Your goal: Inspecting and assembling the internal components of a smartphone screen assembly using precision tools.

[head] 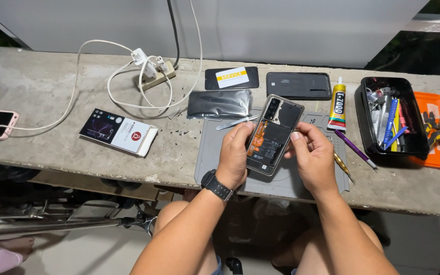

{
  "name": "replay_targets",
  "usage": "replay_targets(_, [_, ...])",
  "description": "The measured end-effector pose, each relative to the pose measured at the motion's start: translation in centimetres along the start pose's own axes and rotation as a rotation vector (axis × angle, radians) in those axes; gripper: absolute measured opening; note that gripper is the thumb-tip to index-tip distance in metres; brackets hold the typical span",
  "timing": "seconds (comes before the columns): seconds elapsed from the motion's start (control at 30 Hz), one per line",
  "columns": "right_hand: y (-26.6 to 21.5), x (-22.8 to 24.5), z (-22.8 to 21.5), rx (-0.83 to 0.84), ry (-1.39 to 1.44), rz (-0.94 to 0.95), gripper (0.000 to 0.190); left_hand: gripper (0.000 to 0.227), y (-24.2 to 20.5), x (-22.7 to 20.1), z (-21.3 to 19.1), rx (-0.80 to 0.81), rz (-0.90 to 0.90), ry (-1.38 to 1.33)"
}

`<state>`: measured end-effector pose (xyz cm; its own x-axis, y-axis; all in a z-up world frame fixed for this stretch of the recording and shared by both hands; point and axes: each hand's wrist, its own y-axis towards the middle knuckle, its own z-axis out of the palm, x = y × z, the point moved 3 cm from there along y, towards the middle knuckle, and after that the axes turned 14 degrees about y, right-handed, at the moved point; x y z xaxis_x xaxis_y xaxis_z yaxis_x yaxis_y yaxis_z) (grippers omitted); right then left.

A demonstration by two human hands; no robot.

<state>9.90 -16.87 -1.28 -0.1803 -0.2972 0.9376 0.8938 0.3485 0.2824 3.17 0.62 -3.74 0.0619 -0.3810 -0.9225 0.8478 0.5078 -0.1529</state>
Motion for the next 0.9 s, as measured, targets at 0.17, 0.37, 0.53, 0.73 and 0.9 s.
replay_targets(0.17, [-0.2, -0.5, -0.3, -0.001, 0.005, -0.001, 0.024, 0.032, -1.1, -1.8, 0.3, -0.041, -0.015, -0.026])
replay_targets(0.37, [-0.3, -0.3, -0.4, 0.002, -0.006, -0.001, 0.024, 0.034, -1.6, -2.4, 0.7, -0.052, -0.019, -0.008])
replay_targets(0.53, [-0.3, 0.4, 0.1, 0.003, -0.009, -0.002, 0.024, 0.034, -1.8, -2.6, 0.8, -0.054, -0.028, -0.015])
replay_targets(0.73, [-0.3, 0.7, 0.5, -0.003, -0.007, 0.005, 0.024, 0.033, -2.0, -3.1, 1.2, -0.042, -0.031, -0.038])
replay_targets(0.9, [-0.4, 0.5, 0.4, -0.008, 0.007, 0.004, 0.024, 0.03, -0.6, -1.4, 0.6, -0.028, -0.035, -0.048])
